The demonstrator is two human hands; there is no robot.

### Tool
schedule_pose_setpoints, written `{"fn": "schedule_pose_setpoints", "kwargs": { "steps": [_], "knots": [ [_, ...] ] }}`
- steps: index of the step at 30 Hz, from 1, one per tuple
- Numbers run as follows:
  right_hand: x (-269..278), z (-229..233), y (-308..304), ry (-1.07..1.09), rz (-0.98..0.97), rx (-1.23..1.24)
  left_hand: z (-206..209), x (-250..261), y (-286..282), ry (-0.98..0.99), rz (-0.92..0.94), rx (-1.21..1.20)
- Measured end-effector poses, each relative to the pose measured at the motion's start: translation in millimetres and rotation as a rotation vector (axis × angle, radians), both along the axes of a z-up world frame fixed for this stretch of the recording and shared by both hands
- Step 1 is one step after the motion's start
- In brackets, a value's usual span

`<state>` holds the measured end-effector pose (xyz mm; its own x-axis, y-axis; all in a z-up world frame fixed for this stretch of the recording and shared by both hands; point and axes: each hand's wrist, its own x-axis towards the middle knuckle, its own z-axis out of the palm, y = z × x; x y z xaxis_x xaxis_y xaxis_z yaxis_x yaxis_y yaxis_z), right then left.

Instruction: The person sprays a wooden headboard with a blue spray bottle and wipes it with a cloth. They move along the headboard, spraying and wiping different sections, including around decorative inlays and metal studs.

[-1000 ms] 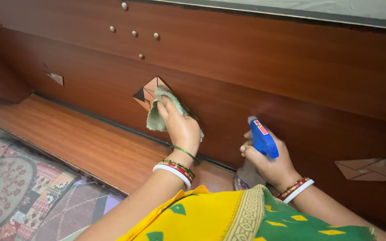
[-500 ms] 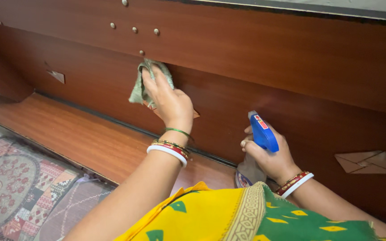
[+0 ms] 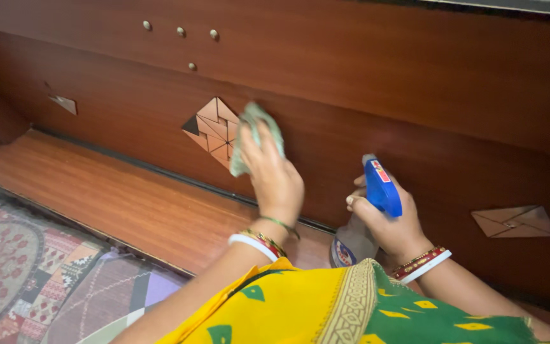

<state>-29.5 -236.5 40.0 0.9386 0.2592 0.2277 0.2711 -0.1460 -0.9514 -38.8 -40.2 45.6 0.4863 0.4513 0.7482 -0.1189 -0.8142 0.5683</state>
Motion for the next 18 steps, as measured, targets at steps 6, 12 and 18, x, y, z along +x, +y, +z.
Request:
{"fn": "schedule_pose_setpoints", "kwargs": {
  "steps": [6,12,18],
  "knots": [
    [-11,3,-25,-0.020,-0.106,-0.092,26,25,14,-0.086,0.072,-0.144],
    [-17,1,-34,-0.035,-0.191,-0.104,13,-5,-31,-0.022,-0.133,0.065],
    [-25,-1,-19,-0.023,-0.262,-0.077,15,-10,5,-0.042,-0.178,0.120]
  ]
}}
